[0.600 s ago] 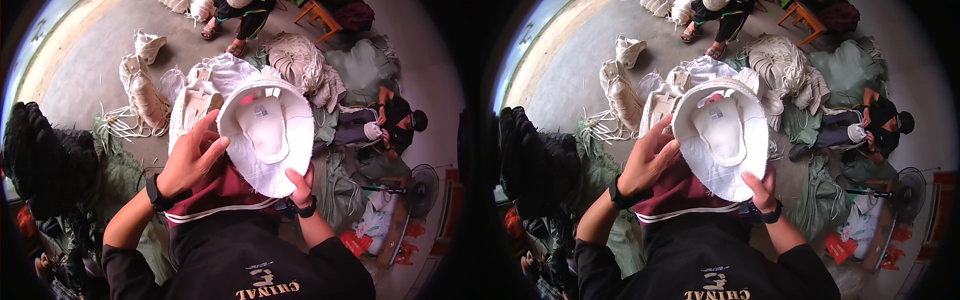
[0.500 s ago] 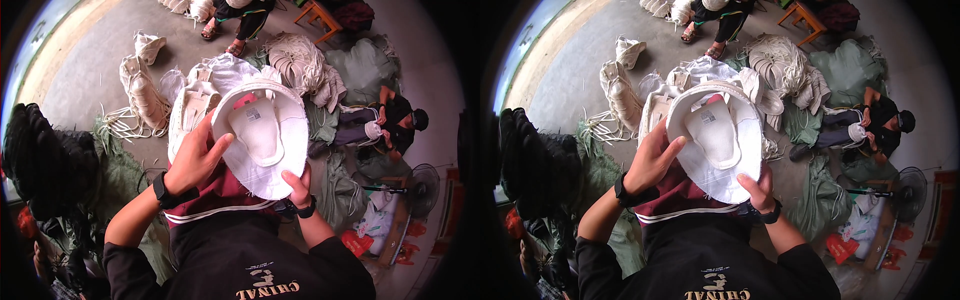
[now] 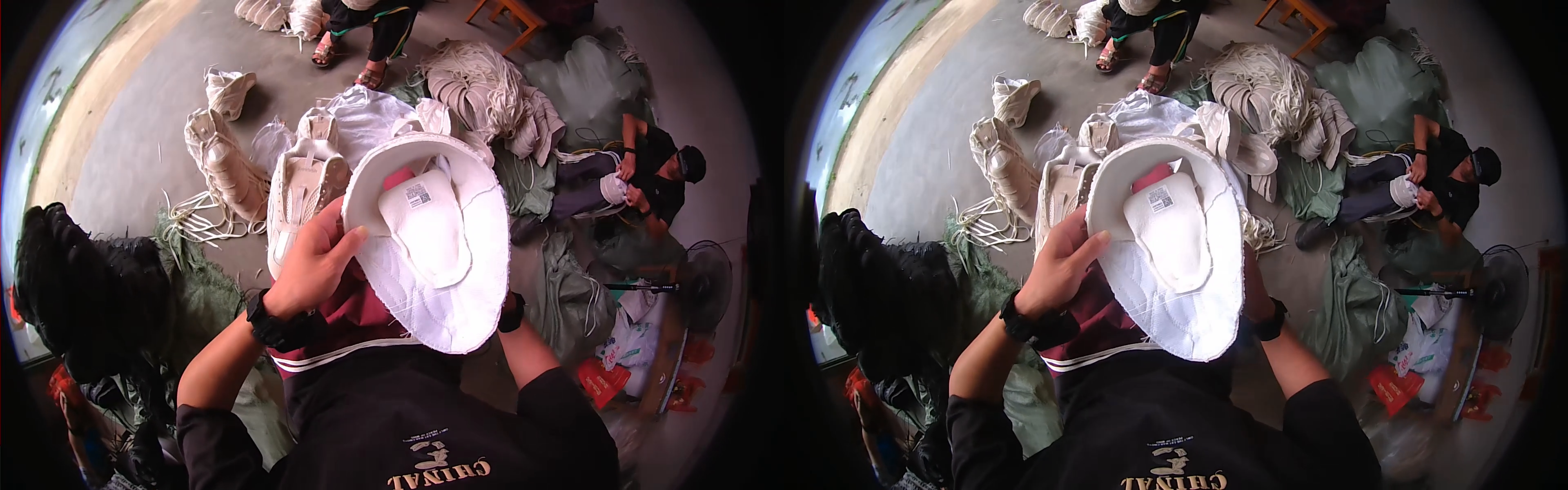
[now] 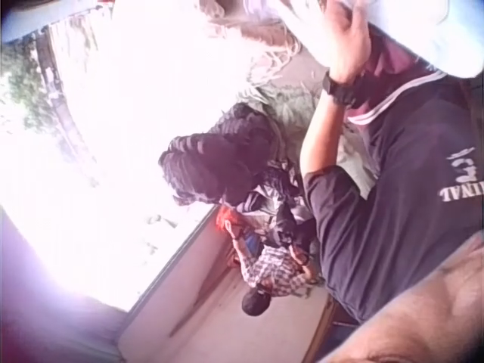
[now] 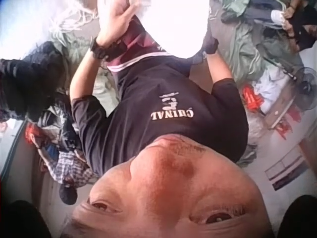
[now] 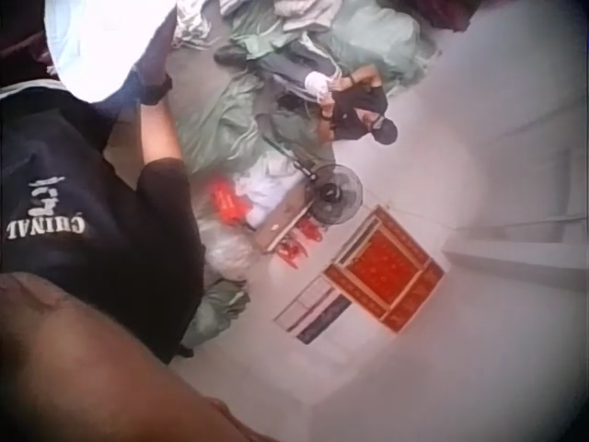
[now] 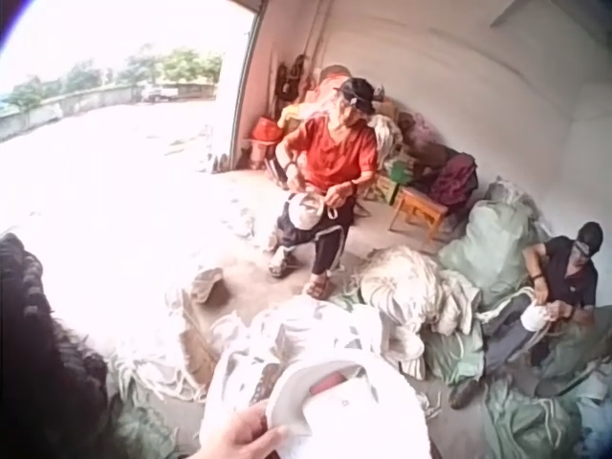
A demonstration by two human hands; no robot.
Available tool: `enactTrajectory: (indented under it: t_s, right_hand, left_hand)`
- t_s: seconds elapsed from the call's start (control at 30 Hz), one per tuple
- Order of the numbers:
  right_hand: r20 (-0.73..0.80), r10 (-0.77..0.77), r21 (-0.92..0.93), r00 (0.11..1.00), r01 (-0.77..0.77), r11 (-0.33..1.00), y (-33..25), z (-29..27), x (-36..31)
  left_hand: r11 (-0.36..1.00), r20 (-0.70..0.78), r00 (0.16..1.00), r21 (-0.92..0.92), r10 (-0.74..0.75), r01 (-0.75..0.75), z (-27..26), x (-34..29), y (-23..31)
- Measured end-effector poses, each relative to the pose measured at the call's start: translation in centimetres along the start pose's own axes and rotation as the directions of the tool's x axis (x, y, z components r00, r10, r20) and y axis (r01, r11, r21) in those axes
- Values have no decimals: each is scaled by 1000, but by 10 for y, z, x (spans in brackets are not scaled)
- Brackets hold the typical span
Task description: Lacing and assembling white shoe components while sitting on the floor.
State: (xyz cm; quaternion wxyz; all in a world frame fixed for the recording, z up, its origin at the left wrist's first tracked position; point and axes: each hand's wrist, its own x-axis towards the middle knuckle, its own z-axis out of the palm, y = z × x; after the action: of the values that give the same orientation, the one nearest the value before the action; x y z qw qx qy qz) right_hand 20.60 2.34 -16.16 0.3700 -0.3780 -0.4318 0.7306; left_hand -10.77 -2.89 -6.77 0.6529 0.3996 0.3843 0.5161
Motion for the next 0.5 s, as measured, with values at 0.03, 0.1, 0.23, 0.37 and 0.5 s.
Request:
enactTrajectory:
  t_s: [0.03,0.1,0.23,0.37,0.5]
  right_hand:
    - [-3,-2,4,1000,2,1000,-1,-4,0]
    - [19,33,282,999,-37,959,-9,0,4]
    - [109,-149,-3,983,150,989,-31,15,15]
    - [234,-234,-56,944,254,966,-72,61,23]
    - [196,-133,-107,972,156,982,-92,75,19]
  left_hand:
    - [1000,3,1000,3,-2,2,5,3,-2]
    - [1000,54,998,-2,-13,13,12,8,-6]
    - [999,122,992,34,-32,28,19,14,-6]
    - [999,114,993,39,-18,13,21,18,-9]
    - [993,133,984,16,-119,118,26,20,-15]
